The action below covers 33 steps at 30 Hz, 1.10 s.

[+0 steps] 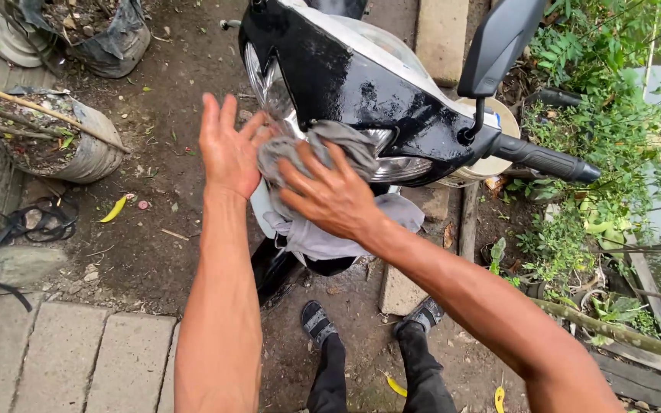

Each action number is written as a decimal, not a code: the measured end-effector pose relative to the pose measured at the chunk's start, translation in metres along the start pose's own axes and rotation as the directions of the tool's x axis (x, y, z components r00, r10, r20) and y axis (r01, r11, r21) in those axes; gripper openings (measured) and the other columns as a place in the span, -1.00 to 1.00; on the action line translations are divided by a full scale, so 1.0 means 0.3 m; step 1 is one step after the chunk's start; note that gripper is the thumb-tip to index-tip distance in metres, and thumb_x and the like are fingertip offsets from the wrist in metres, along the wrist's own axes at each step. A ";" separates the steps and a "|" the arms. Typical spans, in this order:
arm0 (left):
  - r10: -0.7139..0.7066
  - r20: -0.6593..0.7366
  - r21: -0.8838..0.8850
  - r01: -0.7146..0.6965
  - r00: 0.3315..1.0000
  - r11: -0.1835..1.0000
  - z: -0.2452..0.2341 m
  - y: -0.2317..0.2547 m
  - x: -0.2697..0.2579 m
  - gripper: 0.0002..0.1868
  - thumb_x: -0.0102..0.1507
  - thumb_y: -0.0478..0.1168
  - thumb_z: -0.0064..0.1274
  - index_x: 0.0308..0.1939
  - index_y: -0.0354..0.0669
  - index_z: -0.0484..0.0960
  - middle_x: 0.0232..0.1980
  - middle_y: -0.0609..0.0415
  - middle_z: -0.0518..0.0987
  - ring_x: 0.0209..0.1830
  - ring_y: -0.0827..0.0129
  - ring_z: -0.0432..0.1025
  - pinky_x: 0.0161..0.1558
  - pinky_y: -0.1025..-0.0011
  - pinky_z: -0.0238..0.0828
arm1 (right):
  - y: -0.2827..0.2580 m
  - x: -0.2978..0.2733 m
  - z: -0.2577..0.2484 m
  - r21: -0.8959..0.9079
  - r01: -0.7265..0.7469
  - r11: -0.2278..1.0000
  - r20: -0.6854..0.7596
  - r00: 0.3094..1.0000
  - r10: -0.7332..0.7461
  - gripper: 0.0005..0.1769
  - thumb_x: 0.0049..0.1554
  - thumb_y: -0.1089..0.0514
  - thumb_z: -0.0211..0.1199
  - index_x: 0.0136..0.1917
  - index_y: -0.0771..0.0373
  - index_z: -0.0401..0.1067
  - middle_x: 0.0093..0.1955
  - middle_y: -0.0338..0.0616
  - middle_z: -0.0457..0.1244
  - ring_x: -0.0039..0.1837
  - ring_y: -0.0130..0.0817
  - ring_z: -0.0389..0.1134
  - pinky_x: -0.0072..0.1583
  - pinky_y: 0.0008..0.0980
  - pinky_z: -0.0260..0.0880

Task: Cleaning a motorcycle's body and headlight using a damp cloth and a bucket of water.

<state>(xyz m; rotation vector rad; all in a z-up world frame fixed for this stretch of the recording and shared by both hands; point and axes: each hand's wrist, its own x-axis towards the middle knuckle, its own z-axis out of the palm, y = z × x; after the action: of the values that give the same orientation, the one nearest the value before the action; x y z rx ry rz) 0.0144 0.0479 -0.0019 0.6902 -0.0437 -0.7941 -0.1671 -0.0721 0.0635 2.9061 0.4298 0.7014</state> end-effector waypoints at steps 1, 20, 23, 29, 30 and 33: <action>0.081 -0.046 0.225 -0.068 0.996 0.972 0.038 0.005 0.003 0.13 0.22 0.49 -0.12 0.62 -0.10 -0.13 0.67 -0.20 0.02 0.62 -0.15 0.11 0.55 -0.07 -0.05 | 0.014 -0.046 -0.030 -0.010 0.013 1.000 -0.035 0.999 -0.013 -0.84 0.16 -0.03 0.24 -0.03 0.02 0.50 0.34 -0.15 0.29 0.46 0.03 0.23 0.38 0.26 0.14; 0.444 0.449 0.865 -0.253 0.776 -0.433 0.559 -0.231 -0.080 -0.24 0.27 0.40 0.06 0.49 0.30 0.43 0.64 -0.09 0.08 0.66 -0.15 -0.13 0.49 -0.44 -0.39 | 0.157 -0.362 -0.310 0.396 -0.527 0.752 -0.479 0.580 0.659 -0.55 0.06 0.27 0.57 0.11 0.30 0.37 0.24 0.23 0.26 0.30 0.10 0.36 0.33 -0.11 0.43; 0.360 0.514 0.848 -0.398 0.778 -0.351 0.551 -0.188 -0.144 -0.38 0.35 0.16 -0.03 0.49 0.19 0.47 0.67 -0.13 0.07 0.70 -0.16 -0.18 0.52 -0.41 -0.54 | 0.132 -0.305 -0.313 0.530 -0.456 0.714 -0.433 0.579 0.691 -0.57 0.06 0.25 0.51 0.12 0.26 0.36 0.21 0.13 0.29 0.29 0.01 0.39 0.26 -0.21 0.44; 0.270 0.643 0.752 -0.657 0.716 -0.047 0.324 -0.235 -0.327 -0.49 0.27 -0.28 -0.20 0.24 -0.55 0.51 0.52 -0.35 0.28 0.65 -0.10 -0.03 0.59 -0.18 -0.44 | 0.005 -0.282 -0.183 0.875 -0.473 0.103 0.144 0.458 0.877 -0.55 -0.03 0.17 0.41 0.12 0.26 0.41 -0.01 -0.06 0.37 0.04 -0.20 0.42 0.16 -0.29 0.46; 0.271 0.647 0.750 -0.659 0.713 -0.056 0.282 -0.248 -0.358 -0.49 0.27 -0.28 -0.20 0.24 -0.55 0.51 0.52 -0.35 0.28 0.65 -0.10 -0.03 0.59 -0.18 -0.44 | -0.018 -0.286 -0.178 0.879 -0.465 0.105 0.139 0.460 0.877 -0.55 -0.03 0.17 0.41 0.12 0.26 0.41 -0.01 -0.06 0.37 0.04 -0.20 0.42 0.16 -0.29 0.46; 0.335 0.537 0.829 -0.559 0.774 -0.038 0.230 -0.333 -0.460 -0.74 0.36 -0.31 -0.21 -0.02 -0.39 0.54 0.37 -0.25 0.48 0.58 -0.06 0.23 0.63 0.00 -0.07 | -0.091 -0.356 -0.167 0.822 -0.413 0.391 -0.080 0.597 0.798 -0.50 -0.02 0.20 0.44 0.16 0.28 0.37 0.15 0.01 0.32 0.27 -0.12 0.36 0.35 -0.17 0.34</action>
<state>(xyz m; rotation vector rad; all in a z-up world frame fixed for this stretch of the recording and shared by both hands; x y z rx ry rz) -0.1676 0.0525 0.0230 1.7929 -1.0624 0.0110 -0.2878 -0.0757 0.0571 3.6374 -0.6596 1.7601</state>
